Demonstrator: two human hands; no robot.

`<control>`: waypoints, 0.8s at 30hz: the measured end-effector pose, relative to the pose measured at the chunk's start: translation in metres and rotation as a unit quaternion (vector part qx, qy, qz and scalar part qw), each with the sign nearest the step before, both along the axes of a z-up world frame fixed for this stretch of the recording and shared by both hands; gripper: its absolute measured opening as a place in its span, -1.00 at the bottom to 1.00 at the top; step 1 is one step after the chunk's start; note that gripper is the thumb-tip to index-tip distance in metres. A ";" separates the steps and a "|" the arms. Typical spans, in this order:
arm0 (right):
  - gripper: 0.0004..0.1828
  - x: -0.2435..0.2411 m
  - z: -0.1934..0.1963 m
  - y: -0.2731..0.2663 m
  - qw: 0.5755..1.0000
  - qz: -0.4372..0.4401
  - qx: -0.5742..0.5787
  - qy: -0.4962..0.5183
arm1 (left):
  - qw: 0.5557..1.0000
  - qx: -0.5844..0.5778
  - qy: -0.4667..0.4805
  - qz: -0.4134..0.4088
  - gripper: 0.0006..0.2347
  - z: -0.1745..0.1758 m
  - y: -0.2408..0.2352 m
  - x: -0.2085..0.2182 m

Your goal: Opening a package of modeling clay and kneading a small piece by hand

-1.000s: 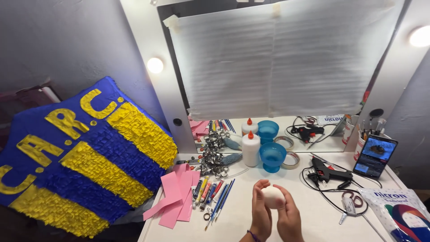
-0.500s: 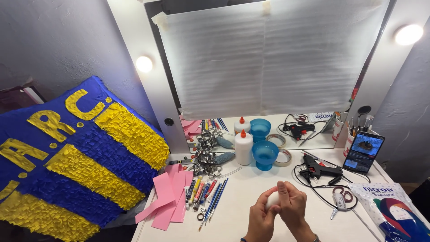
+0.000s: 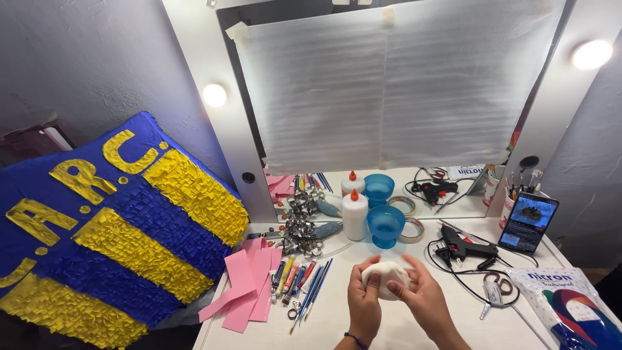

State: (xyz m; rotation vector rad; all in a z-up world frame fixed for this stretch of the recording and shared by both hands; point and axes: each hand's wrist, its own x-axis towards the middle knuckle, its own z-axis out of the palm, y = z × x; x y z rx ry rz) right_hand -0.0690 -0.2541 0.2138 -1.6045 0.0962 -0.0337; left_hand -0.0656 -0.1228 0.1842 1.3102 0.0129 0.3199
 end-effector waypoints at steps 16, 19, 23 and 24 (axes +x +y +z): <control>-0.88 0.012 -0.038 0.004 0.912 -0.028 -0.339 -0.230 | 0.984 0.173 -0.011 0.040 -0.86 -0.001 0.007 0.003; -0.74 0.016 -0.051 0.003 0.900 -0.037 -0.366 -0.232 | 0.980 0.186 -0.056 0.053 -0.92 -0.016 0.005 0.007; -0.62 0.003 -0.019 0.004 0.945 0.006 -0.294 -0.142 | 0.975 0.191 -0.087 0.069 -0.92 -0.016 0.005 0.008; -0.53 -0.004 -0.003 0.005 0.969 0.057 -0.217 -0.099 | 0.982 0.167 -0.036 0.080 -0.93 -0.010 0.004 0.006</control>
